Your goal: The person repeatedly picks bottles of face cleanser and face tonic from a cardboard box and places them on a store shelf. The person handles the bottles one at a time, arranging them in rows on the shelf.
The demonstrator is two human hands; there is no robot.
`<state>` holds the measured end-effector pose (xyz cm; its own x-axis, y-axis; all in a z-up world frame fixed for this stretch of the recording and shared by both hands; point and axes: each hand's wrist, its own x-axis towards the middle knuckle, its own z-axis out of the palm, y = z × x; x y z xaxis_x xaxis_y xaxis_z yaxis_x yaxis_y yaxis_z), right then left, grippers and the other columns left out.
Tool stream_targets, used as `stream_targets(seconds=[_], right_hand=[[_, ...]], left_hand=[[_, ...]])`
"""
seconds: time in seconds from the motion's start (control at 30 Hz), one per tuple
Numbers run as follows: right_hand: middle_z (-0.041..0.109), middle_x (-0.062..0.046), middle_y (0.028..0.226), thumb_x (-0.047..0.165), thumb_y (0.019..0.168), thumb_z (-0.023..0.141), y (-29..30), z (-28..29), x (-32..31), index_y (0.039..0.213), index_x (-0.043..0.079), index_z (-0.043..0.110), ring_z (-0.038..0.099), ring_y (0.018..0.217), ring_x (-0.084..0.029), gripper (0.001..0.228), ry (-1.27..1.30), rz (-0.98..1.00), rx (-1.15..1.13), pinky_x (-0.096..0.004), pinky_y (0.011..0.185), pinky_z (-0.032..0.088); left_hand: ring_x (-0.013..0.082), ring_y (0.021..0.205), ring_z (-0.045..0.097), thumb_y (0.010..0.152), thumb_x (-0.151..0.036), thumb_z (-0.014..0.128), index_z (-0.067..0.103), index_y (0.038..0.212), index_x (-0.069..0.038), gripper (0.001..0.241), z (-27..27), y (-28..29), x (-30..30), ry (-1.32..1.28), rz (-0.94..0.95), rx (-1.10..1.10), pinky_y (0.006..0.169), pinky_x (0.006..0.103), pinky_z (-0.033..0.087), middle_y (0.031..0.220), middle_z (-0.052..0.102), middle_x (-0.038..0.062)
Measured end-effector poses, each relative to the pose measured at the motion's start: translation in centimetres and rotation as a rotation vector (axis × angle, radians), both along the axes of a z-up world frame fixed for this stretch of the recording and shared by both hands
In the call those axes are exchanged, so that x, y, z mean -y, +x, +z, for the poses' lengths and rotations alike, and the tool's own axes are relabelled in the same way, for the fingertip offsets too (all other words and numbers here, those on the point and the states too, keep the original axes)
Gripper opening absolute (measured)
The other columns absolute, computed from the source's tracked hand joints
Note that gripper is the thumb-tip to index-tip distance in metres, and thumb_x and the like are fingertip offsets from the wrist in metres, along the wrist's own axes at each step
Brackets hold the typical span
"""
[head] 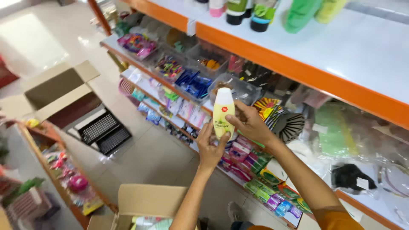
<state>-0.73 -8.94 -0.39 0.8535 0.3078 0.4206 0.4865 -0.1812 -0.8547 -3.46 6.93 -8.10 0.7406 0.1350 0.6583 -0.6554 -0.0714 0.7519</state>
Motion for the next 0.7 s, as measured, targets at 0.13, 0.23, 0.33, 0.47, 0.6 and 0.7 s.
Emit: stream_targets(seconds=[0.13, 0.23, 0.33, 0.47, 0.6, 0.7], right_hand=[[0.066, -0.011, 0.074, 0.015, 0.096, 0.070, 0.3, 5.2, 6.2, 0.132, 0.003, 0.060, 0.064, 0.059, -0.015, 0.039, -0.084, -0.221, 0.182, -0.030, 0.050, 0.055], [0.067, -0.012, 0.078, 0.016, 0.099, 0.066, -0.3, 10.1, 9.5, 0.134, 0.001, 0.056, 0.064, 0.057, -0.016, 0.039, -0.115, -0.278, 0.227, -0.031, 0.049, 0.056], [0.066, -0.015, 0.083, 0.015, 0.102, 0.063, -0.6, 14.4, 12.0, 0.134, -0.001, 0.054, 0.063, 0.062, -0.020, 0.037, -0.195, -0.349, 0.295, -0.034, 0.051, 0.056], [0.062, -0.018, 0.082, 0.011, 0.107, 0.057, -0.5, 18.5, 14.1, 0.132, -0.005, 0.053, 0.064, 0.066, -0.025, 0.030, -0.257, -0.433, 0.341, -0.035, 0.054, 0.058], [0.060, -0.017, 0.085, 0.011, 0.108, 0.056, 2.4, 19.0, 17.3, 0.132, -0.006, 0.051, 0.064, 0.070, -0.025, 0.029, -0.284, -0.486, 0.365, -0.036, 0.057, 0.058], [0.061, -0.019, 0.086, 0.017, 0.109, 0.057, 5.6, 18.5, 19.8, 0.129, -0.007, 0.050, 0.064, 0.072, -0.026, 0.032, -0.290, -0.513, 0.338, -0.037, 0.057, 0.059]], left_hand=[[0.0205, 0.077, 0.070, 0.088, -0.033, 0.082, 0.067, 0.132, 0.003, 0.059, 5.8, 3.5, 5.7, -0.057, -0.196, 0.113, 0.058, 0.0291, 0.059, 0.089, 0.067, 0.012], [0.0213, 0.080, 0.071, 0.090, -0.032, 0.080, 0.063, 0.135, 0.004, 0.061, 9.6, 5.4, 9.4, -0.082, -0.285, 0.200, 0.057, 0.0292, 0.060, 0.092, 0.067, 0.013], [0.0277, 0.087, 0.073, 0.092, -0.029, 0.078, 0.057, 0.142, 0.003, 0.063, 13.2, 6.9, 12.2, -0.106, -0.382, 0.251, 0.062, 0.0325, 0.063, 0.102, 0.068, 0.018], [0.0309, 0.095, 0.075, 0.093, -0.025, 0.076, 0.045, 0.149, -0.003, 0.068, 17.4, 8.3, 15.3, -0.093, -0.478, 0.248, 0.066, 0.0329, 0.064, 0.111, 0.070, 0.019], [0.0403, 0.095, 0.075, 0.096, -0.025, 0.072, 0.039, 0.146, 0.000, 0.065, 19.7, 10.6, 16.8, 0.067, -0.474, 0.246, 0.068, 0.0402, 0.066, 0.113, 0.068, 0.029], [0.0509, 0.106, 0.070, 0.096, -0.020, 0.069, 0.036, 0.147, 0.003, 0.064, 20.5, 12.8, 18.3, 0.245, -0.442, 0.190, 0.081, 0.0455, 0.066, 0.120, 0.064, 0.037]])
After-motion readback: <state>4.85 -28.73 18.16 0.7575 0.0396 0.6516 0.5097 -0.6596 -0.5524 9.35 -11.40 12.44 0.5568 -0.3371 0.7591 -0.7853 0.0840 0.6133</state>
